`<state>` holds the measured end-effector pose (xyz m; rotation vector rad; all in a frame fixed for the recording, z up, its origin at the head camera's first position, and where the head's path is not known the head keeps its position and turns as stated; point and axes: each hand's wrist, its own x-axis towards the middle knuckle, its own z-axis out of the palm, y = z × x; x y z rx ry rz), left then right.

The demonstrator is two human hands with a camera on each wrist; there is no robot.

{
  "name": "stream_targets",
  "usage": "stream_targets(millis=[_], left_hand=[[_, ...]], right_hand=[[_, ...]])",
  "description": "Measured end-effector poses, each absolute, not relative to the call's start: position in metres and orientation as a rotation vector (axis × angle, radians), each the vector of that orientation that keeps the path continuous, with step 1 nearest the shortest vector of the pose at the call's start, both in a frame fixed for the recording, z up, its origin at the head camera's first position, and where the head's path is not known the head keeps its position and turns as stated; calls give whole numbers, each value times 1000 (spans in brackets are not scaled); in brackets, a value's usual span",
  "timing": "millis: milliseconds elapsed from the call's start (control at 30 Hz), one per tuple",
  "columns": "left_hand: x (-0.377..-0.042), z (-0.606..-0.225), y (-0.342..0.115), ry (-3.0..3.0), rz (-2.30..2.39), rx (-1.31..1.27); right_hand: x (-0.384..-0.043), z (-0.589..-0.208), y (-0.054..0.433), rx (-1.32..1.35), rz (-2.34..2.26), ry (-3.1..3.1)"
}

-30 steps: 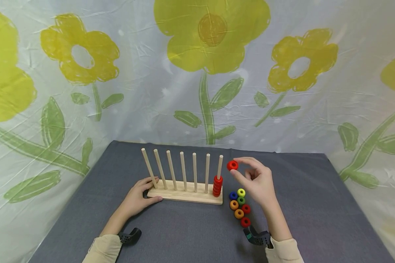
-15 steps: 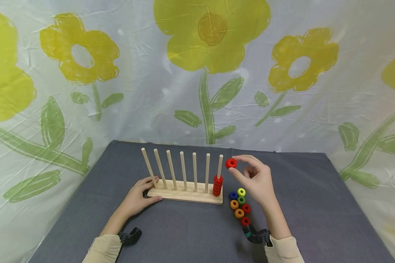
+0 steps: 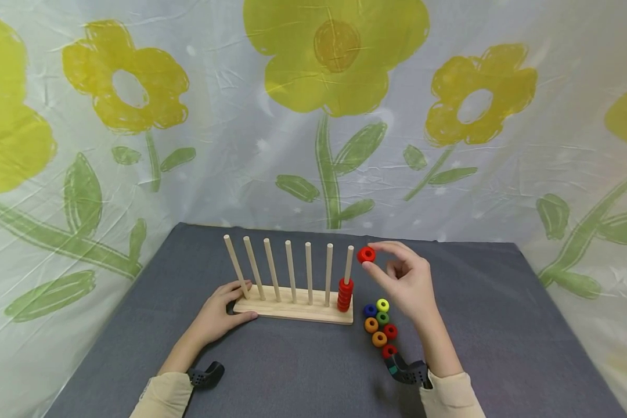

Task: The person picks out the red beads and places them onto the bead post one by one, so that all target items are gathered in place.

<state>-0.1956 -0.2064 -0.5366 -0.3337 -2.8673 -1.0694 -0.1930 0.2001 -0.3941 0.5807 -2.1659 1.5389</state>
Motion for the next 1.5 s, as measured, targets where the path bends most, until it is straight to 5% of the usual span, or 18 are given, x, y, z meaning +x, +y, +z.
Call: stream_targets(millis=[1500], left_hand=[[-197,-538,-207,-2856,-1076,-356]], right_hand=[[-207,-381,179,608,1498,-2219]])
